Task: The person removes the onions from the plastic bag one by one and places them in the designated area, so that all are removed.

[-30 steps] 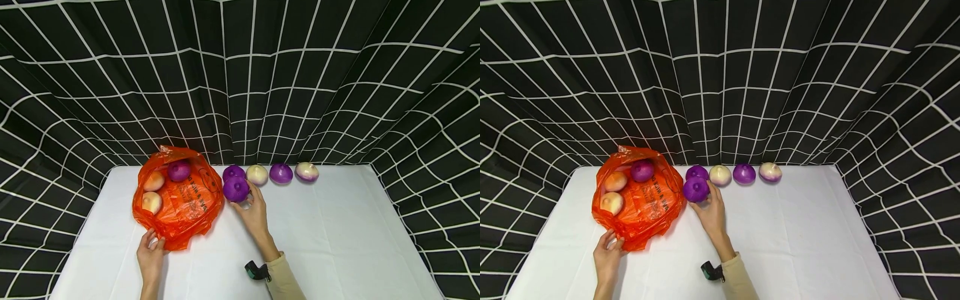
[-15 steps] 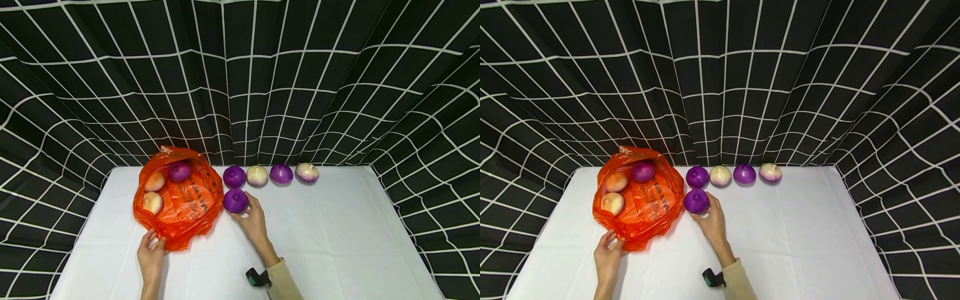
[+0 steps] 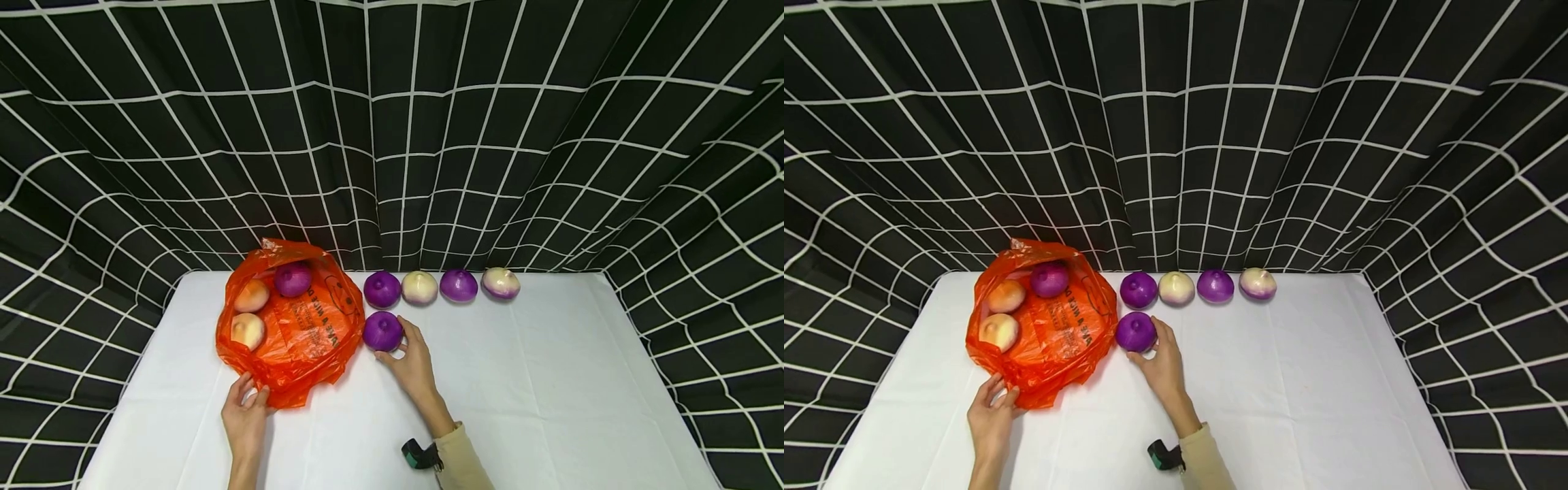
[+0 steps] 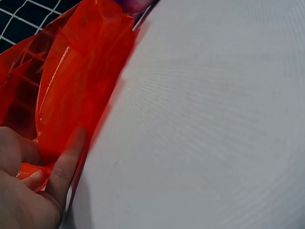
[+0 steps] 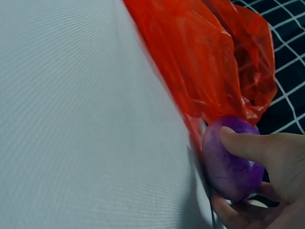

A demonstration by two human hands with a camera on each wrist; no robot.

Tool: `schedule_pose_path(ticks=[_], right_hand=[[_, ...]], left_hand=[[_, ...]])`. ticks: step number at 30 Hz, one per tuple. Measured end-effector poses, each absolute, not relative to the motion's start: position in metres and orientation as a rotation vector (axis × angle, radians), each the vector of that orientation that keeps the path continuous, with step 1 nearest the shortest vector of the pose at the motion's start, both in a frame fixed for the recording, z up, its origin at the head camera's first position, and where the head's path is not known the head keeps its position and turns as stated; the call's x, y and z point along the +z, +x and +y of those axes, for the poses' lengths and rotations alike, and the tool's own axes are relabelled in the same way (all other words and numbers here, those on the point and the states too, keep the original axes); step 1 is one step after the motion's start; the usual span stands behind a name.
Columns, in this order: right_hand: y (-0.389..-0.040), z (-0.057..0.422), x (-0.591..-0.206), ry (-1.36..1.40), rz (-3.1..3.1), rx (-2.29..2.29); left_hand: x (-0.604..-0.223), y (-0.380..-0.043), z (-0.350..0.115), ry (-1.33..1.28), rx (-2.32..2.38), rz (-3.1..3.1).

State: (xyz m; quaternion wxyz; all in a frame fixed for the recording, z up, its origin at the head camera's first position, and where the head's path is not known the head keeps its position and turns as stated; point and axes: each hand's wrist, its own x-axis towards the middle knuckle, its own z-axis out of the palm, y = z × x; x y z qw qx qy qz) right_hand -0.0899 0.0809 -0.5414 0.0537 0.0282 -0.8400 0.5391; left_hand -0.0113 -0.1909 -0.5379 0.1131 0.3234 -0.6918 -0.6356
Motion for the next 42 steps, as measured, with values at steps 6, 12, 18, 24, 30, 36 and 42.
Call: schedule_pose_path(ticks=[6,12,18,24,30,36,42], right_hand=[[-0.089,0.083,-0.541,0.105,-2.555,1.647],[-0.085,0.087,-0.54,0.079,-2.555,1.724],[-0.083,0.09,-0.536,0.095,-2.596,1.685],[-0.084,0.093,-0.529,0.128,-2.626,1.512],[-0.089,0.087,-0.51,0.188,-2.55,1.388],[-0.098,0.069,-0.492,0.286,-2.464,1.455],[-0.11,0.04,-0.481,0.451,-2.427,1.578]], left_hand=[[-0.538,-0.011,-0.192,0.949,-1.86,-2.034],[-0.537,-0.009,-0.195,0.95,-1.863,-2.043],[-0.535,-0.008,-0.196,0.915,-1.901,-2.042],[-0.535,-0.009,-0.197,0.929,-1.911,-2.045],[-0.536,-0.008,-0.199,0.92,-1.914,-2.055],[-0.537,-0.009,-0.2,0.916,-1.893,-2.068],[-0.537,-0.009,-0.2,0.934,-1.889,-2.064]])
